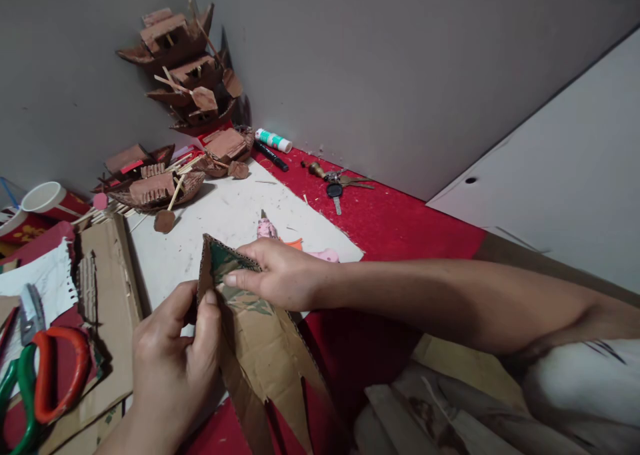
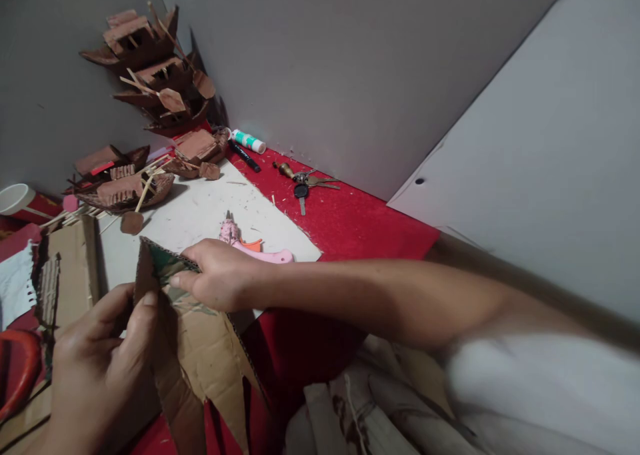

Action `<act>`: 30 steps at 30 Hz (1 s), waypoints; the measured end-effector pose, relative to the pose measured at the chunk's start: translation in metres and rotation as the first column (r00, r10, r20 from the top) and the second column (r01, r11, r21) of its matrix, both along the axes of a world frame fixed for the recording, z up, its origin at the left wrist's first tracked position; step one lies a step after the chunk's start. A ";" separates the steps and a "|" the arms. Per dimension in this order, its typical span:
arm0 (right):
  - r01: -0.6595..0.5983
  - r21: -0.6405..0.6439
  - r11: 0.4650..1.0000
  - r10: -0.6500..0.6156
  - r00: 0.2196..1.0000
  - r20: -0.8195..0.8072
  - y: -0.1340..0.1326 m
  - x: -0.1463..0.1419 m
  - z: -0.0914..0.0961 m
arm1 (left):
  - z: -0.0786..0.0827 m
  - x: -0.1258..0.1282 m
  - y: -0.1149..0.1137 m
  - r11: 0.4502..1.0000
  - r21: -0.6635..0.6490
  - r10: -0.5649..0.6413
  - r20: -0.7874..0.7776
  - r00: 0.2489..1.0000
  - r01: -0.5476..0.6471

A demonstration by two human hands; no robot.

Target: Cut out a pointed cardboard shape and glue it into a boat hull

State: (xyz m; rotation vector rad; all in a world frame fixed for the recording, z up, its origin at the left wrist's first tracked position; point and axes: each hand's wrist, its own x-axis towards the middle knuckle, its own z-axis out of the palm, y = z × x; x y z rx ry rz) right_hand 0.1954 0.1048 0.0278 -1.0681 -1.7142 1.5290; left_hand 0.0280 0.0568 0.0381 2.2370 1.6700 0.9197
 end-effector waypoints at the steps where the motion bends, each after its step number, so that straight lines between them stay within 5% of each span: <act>1: -0.002 -0.004 1.000 0.002 1.000 0.004 0.000 0.000 0.000 | 0.001 0.002 -0.001 1.000 -0.014 0.024 -0.002 1.000 -0.024; 18: -0.028 0.039 0.999 0.024 0.996 0.086 0.000 0.004 0.003 | -0.001 0.003 -0.003 1.000 -0.001 0.018 0.002 1.000 -0.018; 30: -0.033 -0.045 0.998 0.031 0.998 -0.060 0.003 -0.002 -0.006 | -0.003 0.000 0.000 0.999 -0.035 -0.025 0.044 0.999 0.027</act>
